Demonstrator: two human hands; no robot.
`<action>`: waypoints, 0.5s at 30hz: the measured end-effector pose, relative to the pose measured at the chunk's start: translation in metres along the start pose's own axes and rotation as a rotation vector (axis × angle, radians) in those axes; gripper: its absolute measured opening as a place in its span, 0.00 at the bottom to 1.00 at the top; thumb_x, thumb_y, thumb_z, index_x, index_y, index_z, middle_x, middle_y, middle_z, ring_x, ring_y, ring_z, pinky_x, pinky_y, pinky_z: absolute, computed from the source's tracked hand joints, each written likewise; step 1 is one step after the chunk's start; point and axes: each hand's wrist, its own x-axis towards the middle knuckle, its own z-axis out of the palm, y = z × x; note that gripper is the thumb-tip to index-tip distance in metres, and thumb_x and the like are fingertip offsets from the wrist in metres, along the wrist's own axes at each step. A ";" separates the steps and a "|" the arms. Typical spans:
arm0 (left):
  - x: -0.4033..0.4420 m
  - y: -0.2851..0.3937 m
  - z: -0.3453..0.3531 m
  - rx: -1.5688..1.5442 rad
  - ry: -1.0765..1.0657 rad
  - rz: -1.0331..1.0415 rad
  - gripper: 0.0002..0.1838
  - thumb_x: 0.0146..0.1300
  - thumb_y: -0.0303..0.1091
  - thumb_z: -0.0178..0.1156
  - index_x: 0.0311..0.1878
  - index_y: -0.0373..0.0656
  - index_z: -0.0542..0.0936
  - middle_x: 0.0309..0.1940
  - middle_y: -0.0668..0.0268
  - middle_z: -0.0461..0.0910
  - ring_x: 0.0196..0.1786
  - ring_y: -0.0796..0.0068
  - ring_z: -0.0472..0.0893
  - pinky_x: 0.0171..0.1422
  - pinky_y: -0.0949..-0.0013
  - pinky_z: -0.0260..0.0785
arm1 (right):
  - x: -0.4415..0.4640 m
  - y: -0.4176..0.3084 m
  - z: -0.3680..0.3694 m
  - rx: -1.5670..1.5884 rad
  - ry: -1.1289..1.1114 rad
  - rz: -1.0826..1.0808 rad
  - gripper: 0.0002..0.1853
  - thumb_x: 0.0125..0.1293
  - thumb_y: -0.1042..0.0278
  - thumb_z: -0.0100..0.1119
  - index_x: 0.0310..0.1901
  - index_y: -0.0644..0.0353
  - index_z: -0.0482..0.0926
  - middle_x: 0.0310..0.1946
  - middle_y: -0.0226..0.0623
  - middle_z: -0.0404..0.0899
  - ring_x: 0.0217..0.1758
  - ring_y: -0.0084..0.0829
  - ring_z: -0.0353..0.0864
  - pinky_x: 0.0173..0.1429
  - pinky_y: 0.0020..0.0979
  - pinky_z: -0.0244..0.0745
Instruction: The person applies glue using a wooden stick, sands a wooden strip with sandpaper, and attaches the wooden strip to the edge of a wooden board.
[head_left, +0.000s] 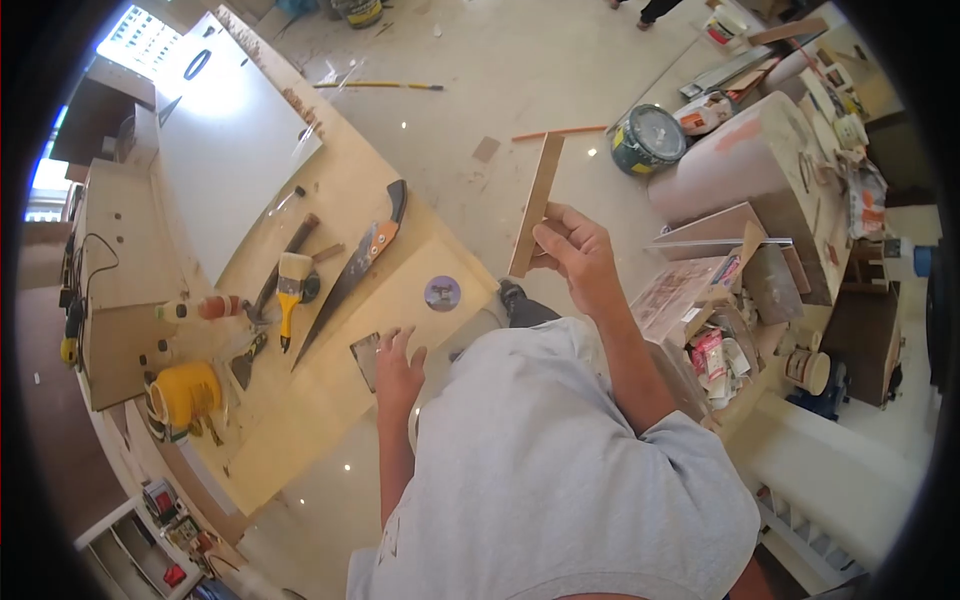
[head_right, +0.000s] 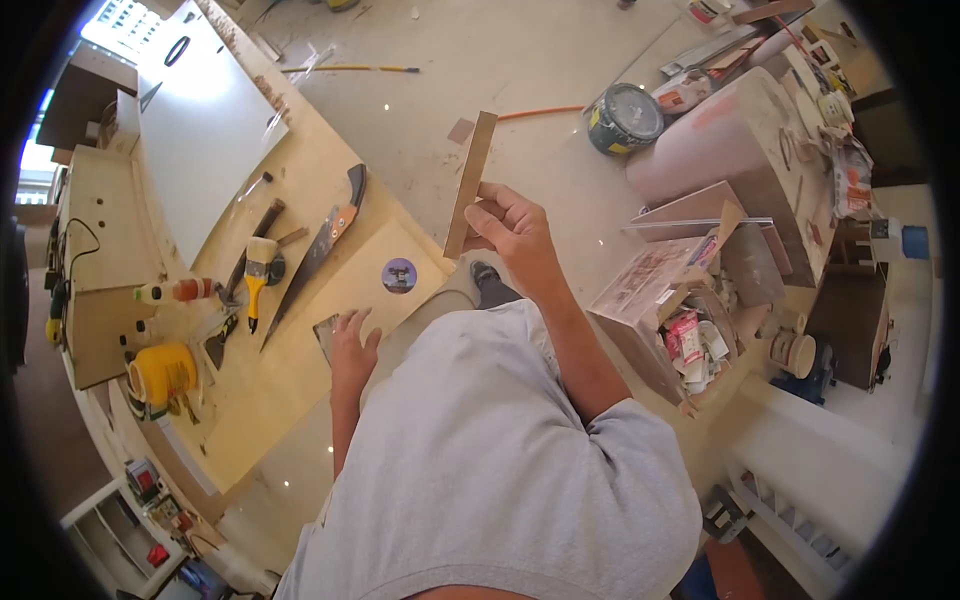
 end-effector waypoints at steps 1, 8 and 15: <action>-0.001 0.000 0.000 0.000 -0.008 -0.007 0.25 0.69 0.34 0.71 0.69 0.43 0.82 0.69 0.44 0.78 0.71 0.40 0.77 0.76 0.46 0.70 | 0.002 0.001 0.000 -0.011 0.001 0.009 0.20 0.81 0.74 0.60 0.69 0.72 0.78 0.54 0.44 0.90 0.52 0.32 0.92 0.52 0.36 0.92; -0.002 -0.002 0.001 0.032 -0.002 -0.025 0.25 0.71 0.35 0.70 0.70 0.43 0.81 0.70 0.44 0.76 0.72 0.40 0.76 0.77 0.46 0.68 | 0.014 0.021 -0.008 -0.136 -0.042 0.139 0.18 0.77 0.74 0.66 0.62 0.77 0.81 0.43 0.46 0.92 0.41 0.32 0.93 0.45 0.31 0.90; 0.005 0.013 -0.007 -0.020 -0.024 -0.071 0.24 0.71 0.35 0.70 0.69 0.44 0.83 0.70 0.49 0.78 0.71 0.44 0.78 0.77 0.48 0.69 | 0.025 0.036 -0.011 -0.125 -0.068 0.214 0.16 0.76 0.75 0.67 0.59 0.77 0.84 0.42 0.45 0.92 0.39 0.29 0.92 0.43 0.30 0.89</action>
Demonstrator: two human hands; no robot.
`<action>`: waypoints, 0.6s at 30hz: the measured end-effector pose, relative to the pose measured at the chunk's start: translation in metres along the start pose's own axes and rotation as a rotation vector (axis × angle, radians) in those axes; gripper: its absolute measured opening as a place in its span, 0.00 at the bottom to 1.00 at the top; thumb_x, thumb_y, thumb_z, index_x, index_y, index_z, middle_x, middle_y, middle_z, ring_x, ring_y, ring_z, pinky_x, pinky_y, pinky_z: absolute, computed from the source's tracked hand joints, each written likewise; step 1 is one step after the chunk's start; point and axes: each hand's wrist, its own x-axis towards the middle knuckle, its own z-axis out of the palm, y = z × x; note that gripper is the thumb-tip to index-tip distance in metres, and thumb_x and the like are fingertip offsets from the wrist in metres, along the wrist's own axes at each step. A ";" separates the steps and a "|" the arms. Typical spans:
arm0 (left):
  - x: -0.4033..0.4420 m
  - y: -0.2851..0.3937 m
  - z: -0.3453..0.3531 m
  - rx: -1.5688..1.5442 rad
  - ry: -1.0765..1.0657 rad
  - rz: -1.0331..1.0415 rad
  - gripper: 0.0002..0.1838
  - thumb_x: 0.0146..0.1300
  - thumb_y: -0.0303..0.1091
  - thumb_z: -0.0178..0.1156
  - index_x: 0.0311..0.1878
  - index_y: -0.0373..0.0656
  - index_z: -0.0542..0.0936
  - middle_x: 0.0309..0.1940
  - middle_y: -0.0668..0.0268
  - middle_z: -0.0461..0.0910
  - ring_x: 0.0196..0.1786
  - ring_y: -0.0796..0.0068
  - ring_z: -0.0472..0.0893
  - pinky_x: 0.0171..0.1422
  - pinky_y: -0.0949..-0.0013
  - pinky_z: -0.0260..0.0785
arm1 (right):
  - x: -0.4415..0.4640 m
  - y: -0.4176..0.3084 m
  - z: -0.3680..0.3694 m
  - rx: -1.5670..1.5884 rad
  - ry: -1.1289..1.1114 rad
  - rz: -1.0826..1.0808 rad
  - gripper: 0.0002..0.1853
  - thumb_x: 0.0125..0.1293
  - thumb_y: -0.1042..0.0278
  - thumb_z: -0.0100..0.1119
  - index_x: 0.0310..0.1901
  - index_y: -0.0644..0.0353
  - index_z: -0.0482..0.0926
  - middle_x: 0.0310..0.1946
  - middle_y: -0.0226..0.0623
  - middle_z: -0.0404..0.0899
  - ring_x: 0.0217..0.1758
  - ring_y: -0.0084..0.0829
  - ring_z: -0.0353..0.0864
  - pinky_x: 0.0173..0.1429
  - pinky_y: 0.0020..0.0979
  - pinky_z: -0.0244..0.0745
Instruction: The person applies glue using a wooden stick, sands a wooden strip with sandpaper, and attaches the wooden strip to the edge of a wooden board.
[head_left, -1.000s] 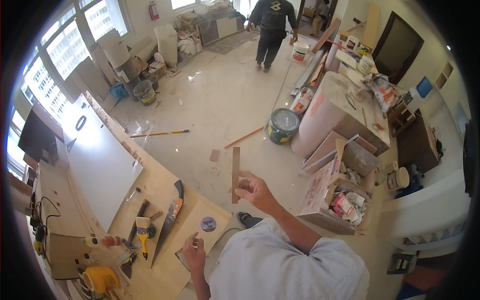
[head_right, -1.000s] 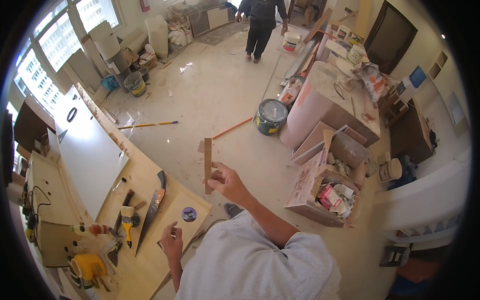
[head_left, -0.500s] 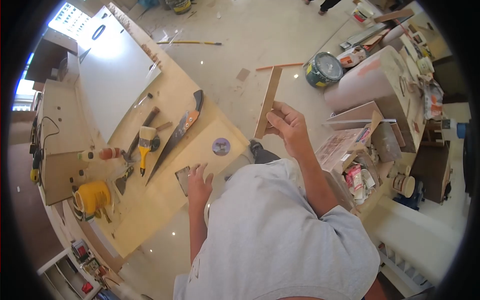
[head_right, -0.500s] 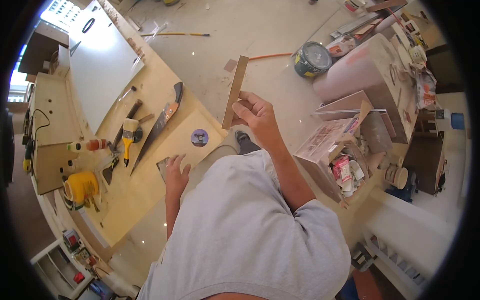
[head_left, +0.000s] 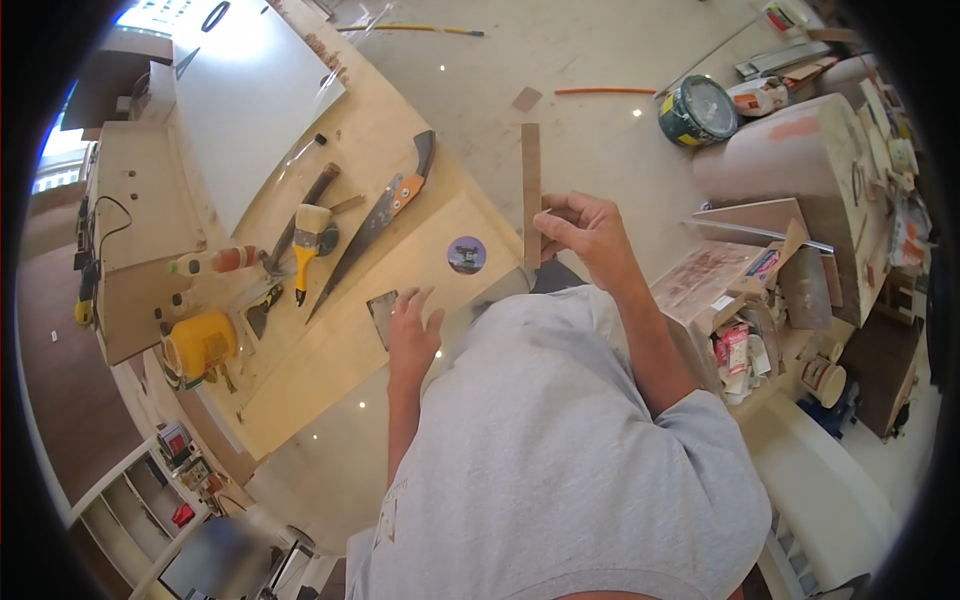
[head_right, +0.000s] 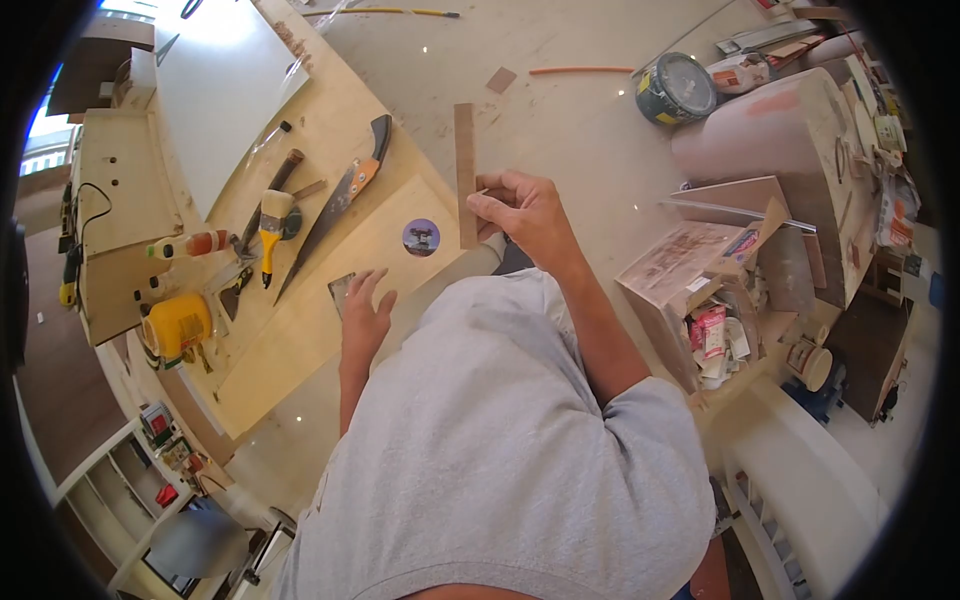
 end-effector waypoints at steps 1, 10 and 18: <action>0.002 0.004 -0.002 -0.033 0.002 0.008 0.24 0.71 0.35 0.70 0.69 0.44 0.83 0.69 0.50 0.79 0.70 0.45 0.79 0.76 0.49 0.70 | 0.001 0.000 0.000 0.007 -0.004 0.011 0.16 0.76 0.75 0.67 0.59 0.77 0.84 0.41 0.45 0.92 0.39 0.28 0.92 0.43 0.29 0.89; 0.017 0.040 -0.032 -0.264 0.090 -0.096 0.20 0.72 0.31 0.68 0.66 0.41 0.84 0.65 0.50 0.83 0.69 0.47 0.81 0.77 0.54 0.71 | 0.010 0.013 -0.001 -0.001 -0.078 -0.024 0.09 0.75 0.73 0.67 0.51 0.67 0.80 0.38 0.40 0.91 0.29 0.20 0.82 0.32 0.24 0.76; -0.026 -0.076 -0.010 0.225 0.221 -0.105 0.28 0.68 0.28 0.68 0.73 0.47 0.80 0.75 0.51 0.75 0.76 0.42 0.72 0.80 0.47 0.67 | 0.012 0.021 0.018 -0.021 -0.177 -0.026 0.09 0.77 0.71 0.68 0.52 0.63 0.78 0.38 0.33 0.85 0.37 0.20 0.83 0.36 0.24 0.77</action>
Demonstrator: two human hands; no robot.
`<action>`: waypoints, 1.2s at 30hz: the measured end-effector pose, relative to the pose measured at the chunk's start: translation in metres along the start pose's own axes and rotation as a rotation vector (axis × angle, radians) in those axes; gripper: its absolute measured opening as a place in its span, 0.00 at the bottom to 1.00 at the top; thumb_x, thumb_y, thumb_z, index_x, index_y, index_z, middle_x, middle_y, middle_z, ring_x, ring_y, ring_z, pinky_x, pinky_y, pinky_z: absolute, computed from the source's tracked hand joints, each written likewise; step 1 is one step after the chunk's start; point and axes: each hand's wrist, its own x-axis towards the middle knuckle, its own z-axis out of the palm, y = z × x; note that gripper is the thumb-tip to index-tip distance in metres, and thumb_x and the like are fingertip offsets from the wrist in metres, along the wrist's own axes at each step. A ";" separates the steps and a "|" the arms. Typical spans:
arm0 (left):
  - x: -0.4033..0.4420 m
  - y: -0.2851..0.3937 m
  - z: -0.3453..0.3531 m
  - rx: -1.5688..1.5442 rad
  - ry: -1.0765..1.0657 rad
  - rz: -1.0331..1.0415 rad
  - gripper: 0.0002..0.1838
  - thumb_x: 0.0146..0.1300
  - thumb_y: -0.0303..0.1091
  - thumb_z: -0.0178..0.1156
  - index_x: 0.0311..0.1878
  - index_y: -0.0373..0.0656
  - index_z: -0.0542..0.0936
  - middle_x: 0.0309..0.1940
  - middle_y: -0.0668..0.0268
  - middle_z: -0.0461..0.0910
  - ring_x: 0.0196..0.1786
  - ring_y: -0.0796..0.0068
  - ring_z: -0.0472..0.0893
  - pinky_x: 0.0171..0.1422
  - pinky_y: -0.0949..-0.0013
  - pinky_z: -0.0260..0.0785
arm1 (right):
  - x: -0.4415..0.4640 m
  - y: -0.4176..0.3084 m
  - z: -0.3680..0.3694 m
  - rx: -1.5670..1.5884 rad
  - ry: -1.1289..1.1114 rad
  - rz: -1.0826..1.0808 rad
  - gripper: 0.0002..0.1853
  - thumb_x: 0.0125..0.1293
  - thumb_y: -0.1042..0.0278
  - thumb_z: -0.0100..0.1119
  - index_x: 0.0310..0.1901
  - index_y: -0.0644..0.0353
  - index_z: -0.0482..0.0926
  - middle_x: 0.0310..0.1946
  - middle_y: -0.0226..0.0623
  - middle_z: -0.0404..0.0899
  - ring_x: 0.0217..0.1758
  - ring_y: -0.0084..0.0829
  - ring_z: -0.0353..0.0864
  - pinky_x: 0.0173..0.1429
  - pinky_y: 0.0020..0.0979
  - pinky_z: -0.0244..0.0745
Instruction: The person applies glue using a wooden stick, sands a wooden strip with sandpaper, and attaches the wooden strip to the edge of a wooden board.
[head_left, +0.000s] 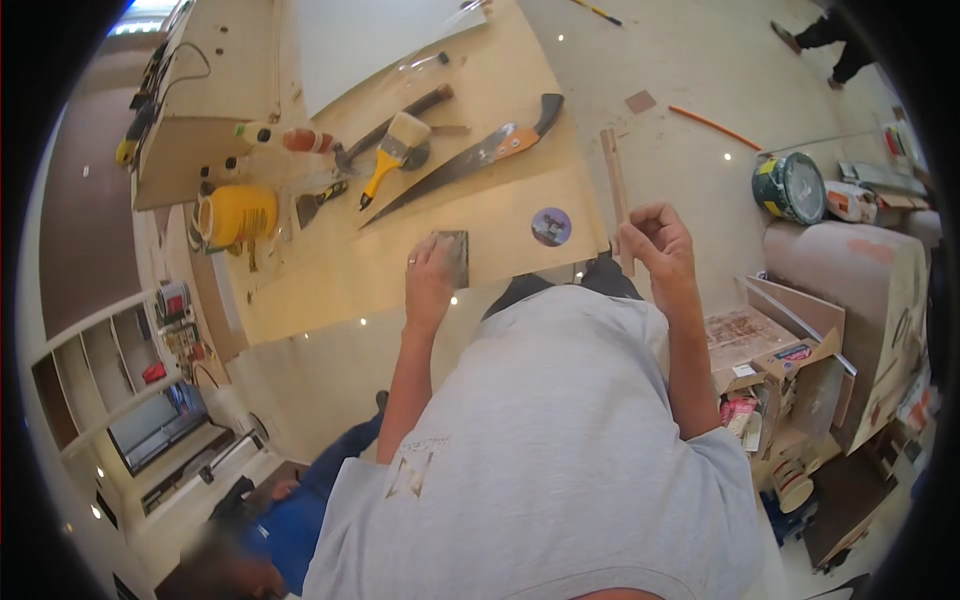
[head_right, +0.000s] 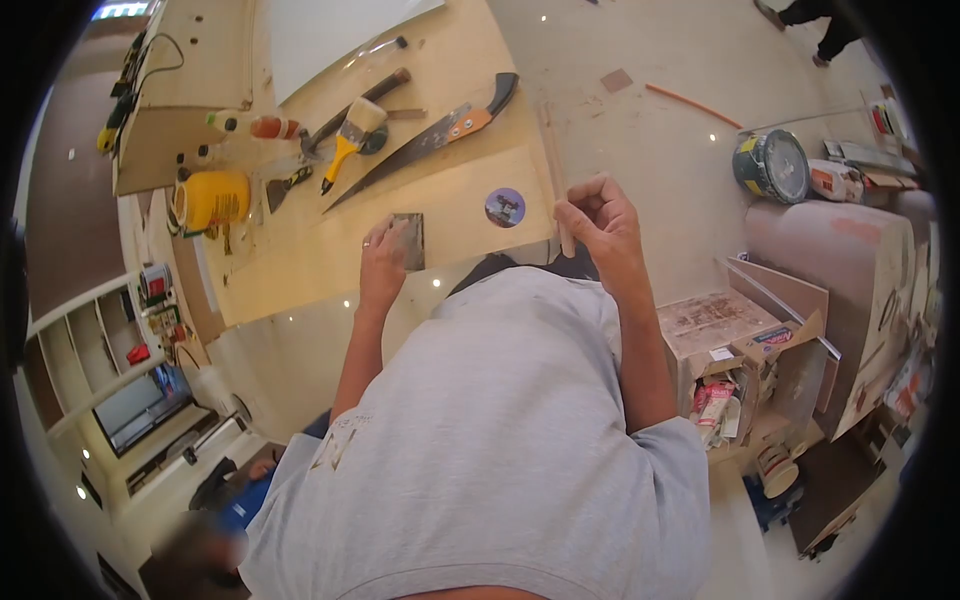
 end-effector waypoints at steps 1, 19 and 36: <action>-0.005 -0.010 0.004 0.034 0.004 0.006 0.31 0.68 0.28 0.69 0.75 0.48 0.78 0.77 0.51 0.73 0.78 0.41 0.70 0.81 0.46 0.66 | 0.001 0.001 0.004 -0.016 -0.050 0.010 0.11 0.78 0.71 0.68 0.54 0.63 0.78 0.39 0.32 0.84 0.38 0.20 0.84 0.37 0.24 0.78; 0.022 -0.071 -0.010 -0.082 -0.289 0.353 0.67 0.45 0.46 0.87 0.89 0.58 0.58 0.89 0.58 0.51 0.90 0.45 0.50 0.91 0.29 0.38 | -0.082 0.110 0.122 -0.128 0.020 0.250 0.29 0.75 0.73 0.70 0.73 0.67 0.72 0.48 0.32 0.86 0.48 0.21 0.85 0.48 0.26 0.81; -0.037 -0.103 0.031 -0.271 0.016 0.370 0.48 0.54 0.47 0.82 0.79 0.48 0.74 0.83 0.60 0.68 0.88 0.54 0.60 0.92 0.39 0.43 | -0.023 0.226 0.223 -1.156 0.038 -0.191 0.31 0.68 0.73 0.67 0.73 0.59 0.74 0.55 0.55 0.83 0.58 0.53 0.86 0.59 0.47 0.83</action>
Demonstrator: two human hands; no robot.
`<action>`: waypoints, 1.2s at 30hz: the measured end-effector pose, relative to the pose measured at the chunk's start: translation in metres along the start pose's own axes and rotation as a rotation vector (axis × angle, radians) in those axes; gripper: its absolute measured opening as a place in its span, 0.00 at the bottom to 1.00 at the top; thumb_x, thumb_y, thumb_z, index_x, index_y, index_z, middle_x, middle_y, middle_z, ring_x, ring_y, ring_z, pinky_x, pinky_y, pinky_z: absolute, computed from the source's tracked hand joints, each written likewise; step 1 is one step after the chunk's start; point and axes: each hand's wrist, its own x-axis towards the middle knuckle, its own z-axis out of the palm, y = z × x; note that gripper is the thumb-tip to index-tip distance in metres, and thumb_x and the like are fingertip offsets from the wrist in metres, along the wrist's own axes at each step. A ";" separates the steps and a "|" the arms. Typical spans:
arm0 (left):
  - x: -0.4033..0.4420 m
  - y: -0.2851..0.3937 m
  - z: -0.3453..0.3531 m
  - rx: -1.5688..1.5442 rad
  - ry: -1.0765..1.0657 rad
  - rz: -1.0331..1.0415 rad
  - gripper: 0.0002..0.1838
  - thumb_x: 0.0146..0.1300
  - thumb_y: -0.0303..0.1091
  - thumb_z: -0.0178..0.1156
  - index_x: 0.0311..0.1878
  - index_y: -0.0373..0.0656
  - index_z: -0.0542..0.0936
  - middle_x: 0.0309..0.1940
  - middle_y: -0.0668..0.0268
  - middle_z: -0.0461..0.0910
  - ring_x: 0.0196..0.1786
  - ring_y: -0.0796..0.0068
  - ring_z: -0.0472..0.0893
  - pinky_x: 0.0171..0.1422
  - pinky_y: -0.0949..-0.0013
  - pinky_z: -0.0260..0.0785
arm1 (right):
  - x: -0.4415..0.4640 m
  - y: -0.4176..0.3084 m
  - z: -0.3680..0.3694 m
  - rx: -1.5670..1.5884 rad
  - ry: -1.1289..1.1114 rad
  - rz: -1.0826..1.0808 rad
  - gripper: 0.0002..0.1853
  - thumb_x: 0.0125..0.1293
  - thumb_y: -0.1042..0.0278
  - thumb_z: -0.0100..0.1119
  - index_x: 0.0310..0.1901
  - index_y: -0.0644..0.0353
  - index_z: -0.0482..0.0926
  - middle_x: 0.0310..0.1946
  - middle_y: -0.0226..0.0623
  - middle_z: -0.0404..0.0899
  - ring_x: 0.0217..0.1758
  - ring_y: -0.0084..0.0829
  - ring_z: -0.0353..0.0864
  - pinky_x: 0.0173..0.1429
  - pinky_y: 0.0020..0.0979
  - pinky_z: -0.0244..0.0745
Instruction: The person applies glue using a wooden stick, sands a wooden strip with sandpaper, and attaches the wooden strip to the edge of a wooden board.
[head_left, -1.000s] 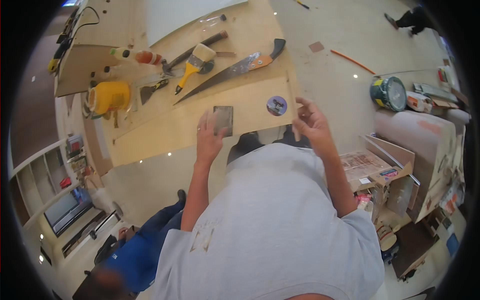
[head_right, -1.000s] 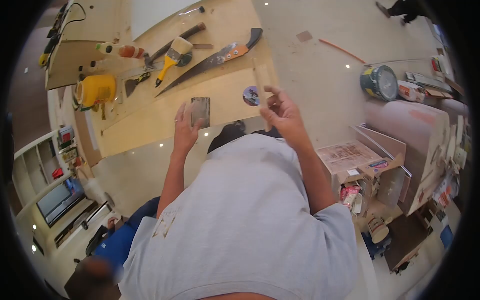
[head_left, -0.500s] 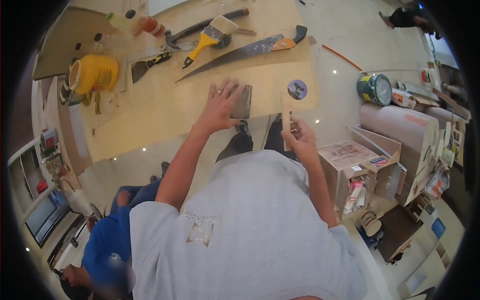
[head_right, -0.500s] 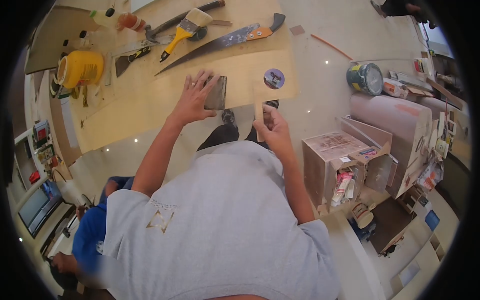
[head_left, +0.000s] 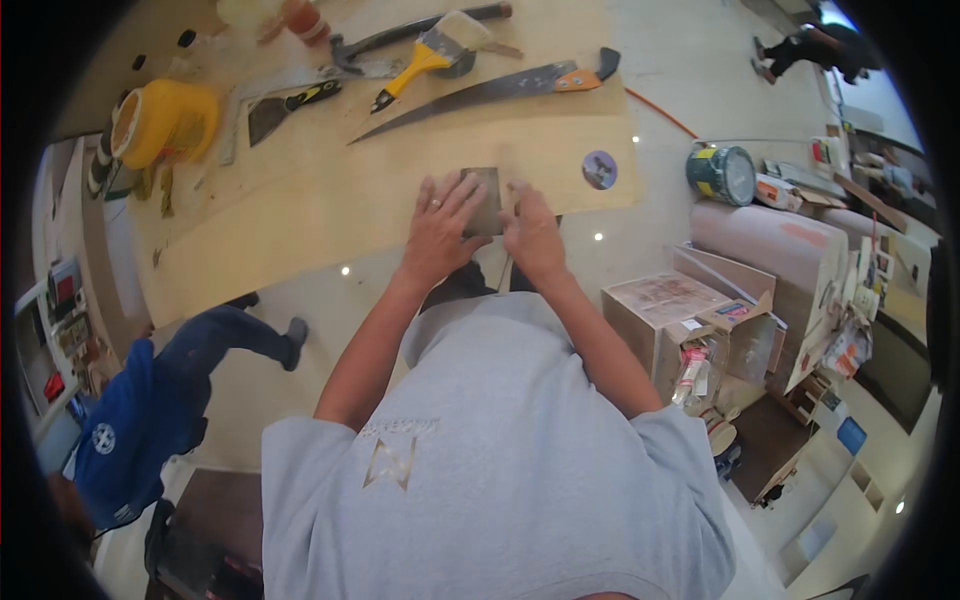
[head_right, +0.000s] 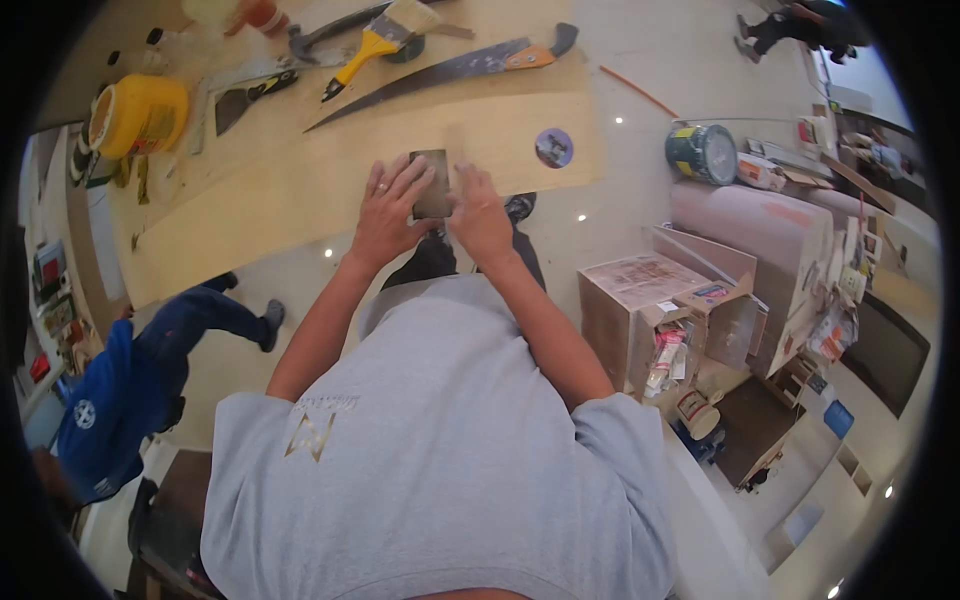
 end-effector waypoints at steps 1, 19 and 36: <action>-0.004 0.004 -0.005 -0.025 -0.009 -0.027 0.47 0.55 0.47 0.81 0.79 0.48 0.74 0.82 0.60 0.69 0.87 0.53 0.61 0.92 0.38 0.43 | -0.005 0.003 0.006 -0.049 0.003 -0.021 0.30 0.68 0.72 0.66 0.72 0.61 0.76 0.59 0.56 0.82 0.61 0.52 0.85 0.63 0.48 0.81; -0.002 0.007 0.004 0.013 0.098 0.104 0.38 0.57 0.47 0.79 0.70 0.42 0.81 0.79 0.53 0.72 0.86 0.47 0.63 0.91 0.34 0.42 | 0.013 -0.037 -0.008 -0.113 -0.095 0.003 0.47 0.65 0.70 0.68 0.82 0.62 0.55 0.53 0.61 0.80 0.49 0.60 0.89 0.48 0.53 0.86; 0.001 0.017 0.006 0.035 0.138 0.094 0.37 0.60 0.53 0.80 0.67 0.42 0.80 0.77 0.52 0.75 0.84 0.47 0.66 0.91 0.35 0.43 | 0.051 -0.009 0.017 -0.228 -0.101 -0.136 0.39 0.64 0.67 0.71 0.73 0.66 0.62 0.42 0.57 0.85 0.42 0.59 0.90 0.41 0.51 0.86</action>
